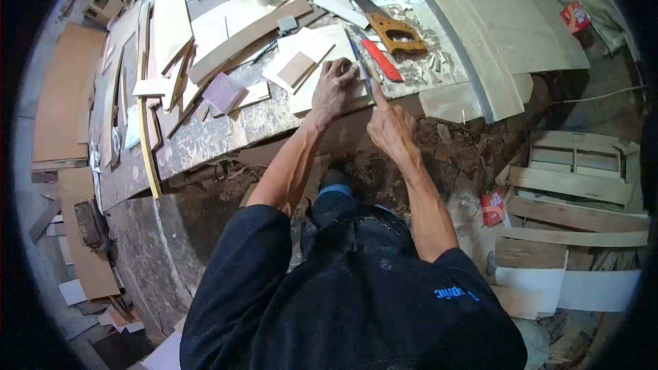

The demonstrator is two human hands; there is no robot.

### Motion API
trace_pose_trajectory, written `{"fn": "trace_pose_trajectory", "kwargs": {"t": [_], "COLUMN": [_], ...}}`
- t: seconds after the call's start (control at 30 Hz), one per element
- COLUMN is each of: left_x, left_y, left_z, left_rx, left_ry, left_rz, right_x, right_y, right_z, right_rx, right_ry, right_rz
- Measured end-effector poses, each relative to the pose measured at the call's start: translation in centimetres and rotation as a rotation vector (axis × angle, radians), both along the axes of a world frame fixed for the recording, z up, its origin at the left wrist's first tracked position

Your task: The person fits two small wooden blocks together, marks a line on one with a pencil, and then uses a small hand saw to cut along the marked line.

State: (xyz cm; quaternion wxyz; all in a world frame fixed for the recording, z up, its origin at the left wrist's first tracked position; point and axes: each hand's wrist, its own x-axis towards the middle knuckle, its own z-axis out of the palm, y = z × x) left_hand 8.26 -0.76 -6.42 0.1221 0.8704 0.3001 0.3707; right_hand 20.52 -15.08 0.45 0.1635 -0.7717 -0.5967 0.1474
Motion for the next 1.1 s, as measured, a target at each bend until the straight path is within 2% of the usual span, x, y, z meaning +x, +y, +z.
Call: {"fn": "trace_pose_trajectory", "kwargs": {"t": [0.07,0.1,0.23,0.43,0.53,0.57,0.63,0.77,0.87,0.9,1.1], "left_x": [0.1,0.0,0.0,0.0,0.2,0.1,-0.1,0.0,0.2,0.2,0.2], "left_y": [-0.2,-0.4,-0.2,-0.5,-0.2,-0.2,-0.3,-0.7,0.0,-0.4,-1.1], "left_z": [0.1,0.4,0.3,0.7,0.2,0.1,0.6,1.3,0.6,1.2,1.7], "left_rx": [0.001,0.018,-0.008,0.028,0.041,0.011,-0.046,0.014,0.054,0.043,0.032], "left_ry": [0.008,0.013,0.026,0.047,0.019,0.023,0.039,0.025,0.020,0.020,0.000], "left_rz": [0.012,0.023,0.007,0.014,0.022,0.014,-0.015,-0.010,-0.003,0.005,0.014], "right_x": [0.0,-0.3,-1.0,-0.1,-0.6,-0.6,-0.5,0.1,-0.5,-0.7,0.3], "right_y": [0.6,-0.3,-3.7,-0.4,-3.6,-4.1,-2.6,0.1,-2.8,-3.9,-0.3], "right_z": [-0.3,0.7,2.4,1.2,0.9,2.3,1.9,1.2,2.4,2.1,0.5], "right_rx": [0.029,-0.011,-0.125,-0.046,0.089,-0.158,-0.110,-0.073,-0.153,-0.022,-0.036], "right_ry": [-0.019,0.061,0.024,0.084,0.036,0.034,0.031,0.057,0.082,0.055,0.066], "right_rz": [0.010,-0.008,-0.032,0.002,0.023,-0.004,-0.021,-0.018,-0.035,-0.009,-0.007]}}
